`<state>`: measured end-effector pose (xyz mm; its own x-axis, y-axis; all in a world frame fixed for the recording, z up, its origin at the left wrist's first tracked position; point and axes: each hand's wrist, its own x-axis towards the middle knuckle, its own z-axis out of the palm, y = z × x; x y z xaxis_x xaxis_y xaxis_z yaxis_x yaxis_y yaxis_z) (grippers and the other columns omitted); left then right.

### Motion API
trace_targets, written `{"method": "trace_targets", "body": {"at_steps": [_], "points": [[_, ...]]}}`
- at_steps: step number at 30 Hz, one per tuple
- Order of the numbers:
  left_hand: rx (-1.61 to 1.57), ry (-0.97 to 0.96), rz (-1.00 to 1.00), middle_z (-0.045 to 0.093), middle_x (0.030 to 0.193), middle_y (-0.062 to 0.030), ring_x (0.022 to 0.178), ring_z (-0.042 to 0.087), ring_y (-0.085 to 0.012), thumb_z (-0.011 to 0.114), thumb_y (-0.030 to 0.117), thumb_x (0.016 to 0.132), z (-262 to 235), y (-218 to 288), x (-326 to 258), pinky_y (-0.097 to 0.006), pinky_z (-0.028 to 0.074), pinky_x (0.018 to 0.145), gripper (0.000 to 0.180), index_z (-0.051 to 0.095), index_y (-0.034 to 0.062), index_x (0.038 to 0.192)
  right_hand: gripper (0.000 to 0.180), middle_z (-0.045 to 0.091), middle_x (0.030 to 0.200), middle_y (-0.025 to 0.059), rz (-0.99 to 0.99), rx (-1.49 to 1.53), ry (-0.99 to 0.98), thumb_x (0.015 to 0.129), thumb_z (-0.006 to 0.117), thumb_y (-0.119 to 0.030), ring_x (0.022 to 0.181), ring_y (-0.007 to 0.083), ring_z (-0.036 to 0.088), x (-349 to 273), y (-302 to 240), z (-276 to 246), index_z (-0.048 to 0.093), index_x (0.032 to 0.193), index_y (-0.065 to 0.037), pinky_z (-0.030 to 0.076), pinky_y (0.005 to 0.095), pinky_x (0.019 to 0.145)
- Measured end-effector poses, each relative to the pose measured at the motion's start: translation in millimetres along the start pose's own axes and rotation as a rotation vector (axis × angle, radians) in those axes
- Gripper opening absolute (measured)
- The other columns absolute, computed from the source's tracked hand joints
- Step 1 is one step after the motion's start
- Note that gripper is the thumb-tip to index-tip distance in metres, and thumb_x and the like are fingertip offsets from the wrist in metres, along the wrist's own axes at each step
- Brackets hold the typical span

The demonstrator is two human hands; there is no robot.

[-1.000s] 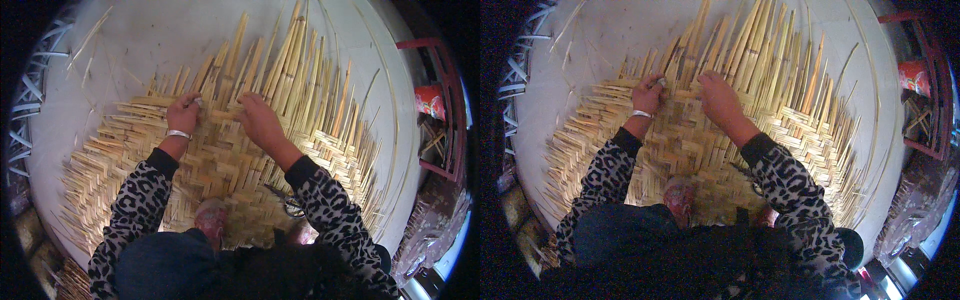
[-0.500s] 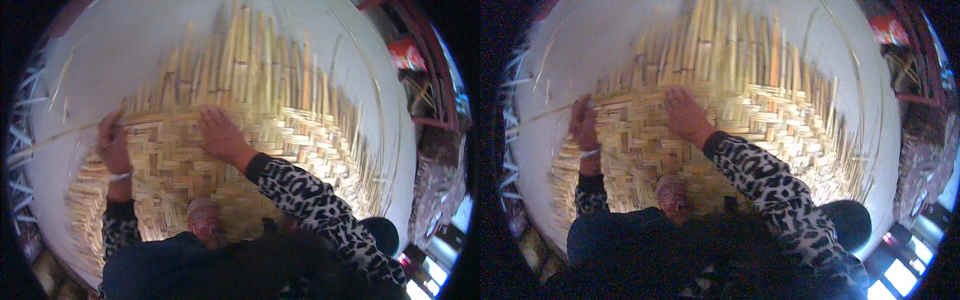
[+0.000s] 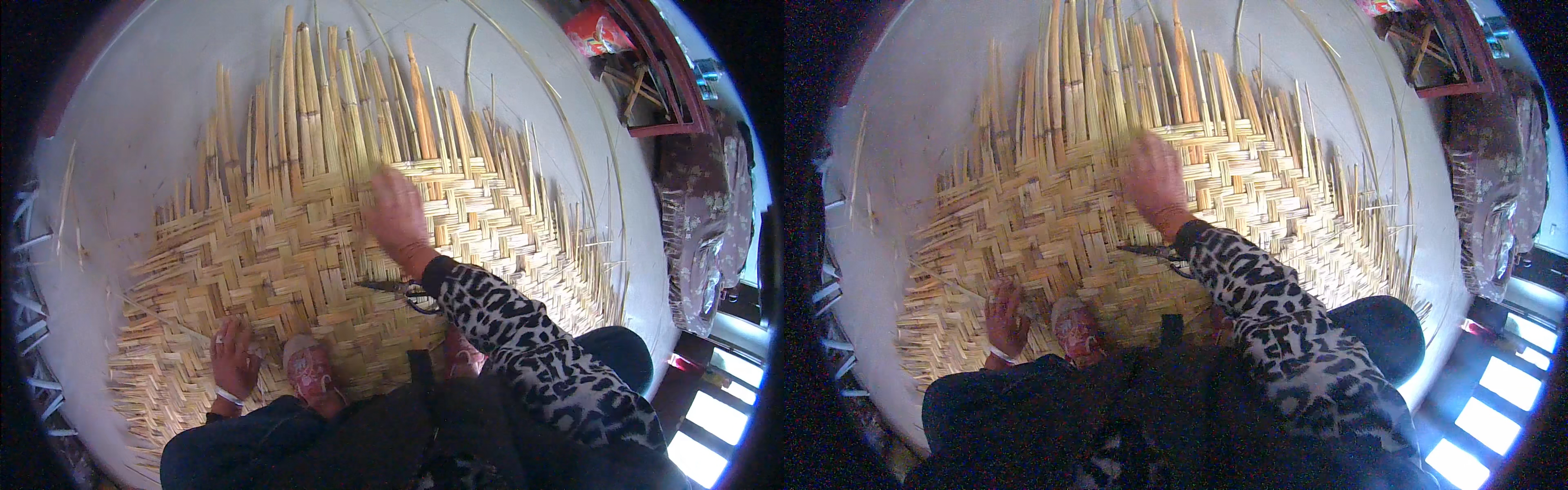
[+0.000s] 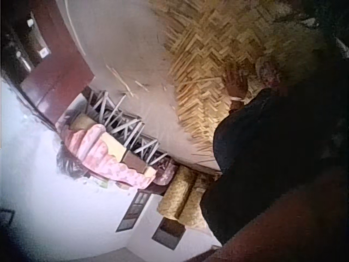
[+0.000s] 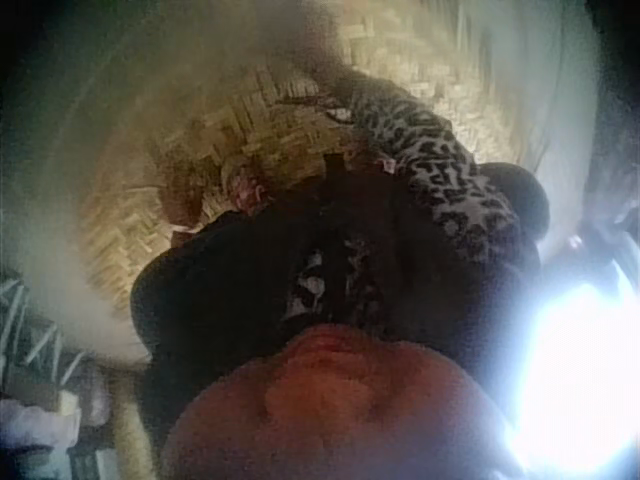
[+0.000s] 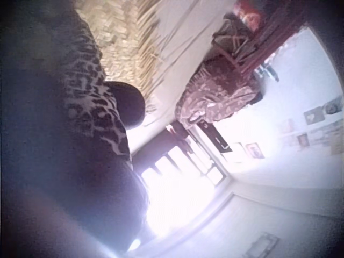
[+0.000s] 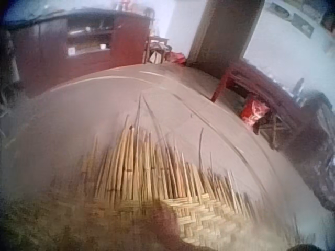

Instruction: The person weaves a flat mat using thin bamboo strips, interlacing them by hand and trimming excess with scissors. The person sits on the floor and repeatedly threads strips through the existing weave, adjusting alignment and cutting protruding ends.

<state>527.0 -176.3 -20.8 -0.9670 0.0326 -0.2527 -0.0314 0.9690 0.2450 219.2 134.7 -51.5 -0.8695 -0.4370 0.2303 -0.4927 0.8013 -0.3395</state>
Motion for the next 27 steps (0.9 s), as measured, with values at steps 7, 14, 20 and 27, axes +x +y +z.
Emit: {"method": "trace_targets", "body": {"at_steps": [7, 14, 20, 27], "points": [[0.067, -0.004, 0.333, 0.047, 0.141, -0.0151, 0.131, 0.043, -0.0362, 0.070, 0.026, 0.075, -11.9, -15.4, -0.4, -0.051, 0.035, 0.105, 0.050, 0.059, 0.0109, 0.121, 0.035, 0.058, 0.110, 0.0153, 0.293, 0.031, -0.186, 0.082, 0.070, -0.035, 0.103, 0.0346, 0.055, 14.3, 55.9, -33.9, 0.064, 0.100, -0.006, 0.045, 0.0463, 0.090], [0.096, -0.073, 0.280, 0.062, 0.094, -0.0093, 0.087, 0.061, -0.0309, 0.065, 0.017, 0.079, -29.4, -10.1, 52.9, -0.044, 0.049, 0.069, 0.019, 0.062, 0.0088, 0.096, 0.058, 0.065, 0.100, 0.0167, 0.379, -0.053, -0.532, 0.071, 0.073, -0.060, 0.096, 0.0337, 0.063, 59.9, 60.9, -39.0, 0.069, 0.096, -0.007, 0.052, 0.0452, 0.081], [-0.258, -0.115, 0.084, 0.066, 0.088, -0.0147, 0.080, 0.065, -0.0343, 0.062, 0.016, 0.087, -46.2, 20.0, 108.5, -0.042, 0.052, 0.069, 0.021, 0.065, 0.0052, 0.105, 0.063, 0.066, 0.106, 0.0160, 0.388, -0.080, -0.651, 0.071, 0.072, -0.065, 0.101, 0.0325, 0.065, 68.1, 67.8, -29.9, 0.072, 0.102, -0.010, 0.054, 0.0446, 0.084], [-0.729, -0.333, -0.095, 0.067, 0.084, -0.0055, 0.076, 0.064, -0.0168, 0.061, 0.015, 0.093, -17.8, 26.1, 146.5, -0.033, 0.052, 0.069, 0.020, 0.067, -0.0001, 0.105, 0.048, 0.070, 0.091, 0.0141, 0.267, 0.047, -0.520, 0.071, 0.075, -0.053, 0.088, 0.0336, 0.066, 62.0, 79.3, -27.0, 0.071, 0.087, -0.008, 0.052, 0.0452, 0.079]]}}
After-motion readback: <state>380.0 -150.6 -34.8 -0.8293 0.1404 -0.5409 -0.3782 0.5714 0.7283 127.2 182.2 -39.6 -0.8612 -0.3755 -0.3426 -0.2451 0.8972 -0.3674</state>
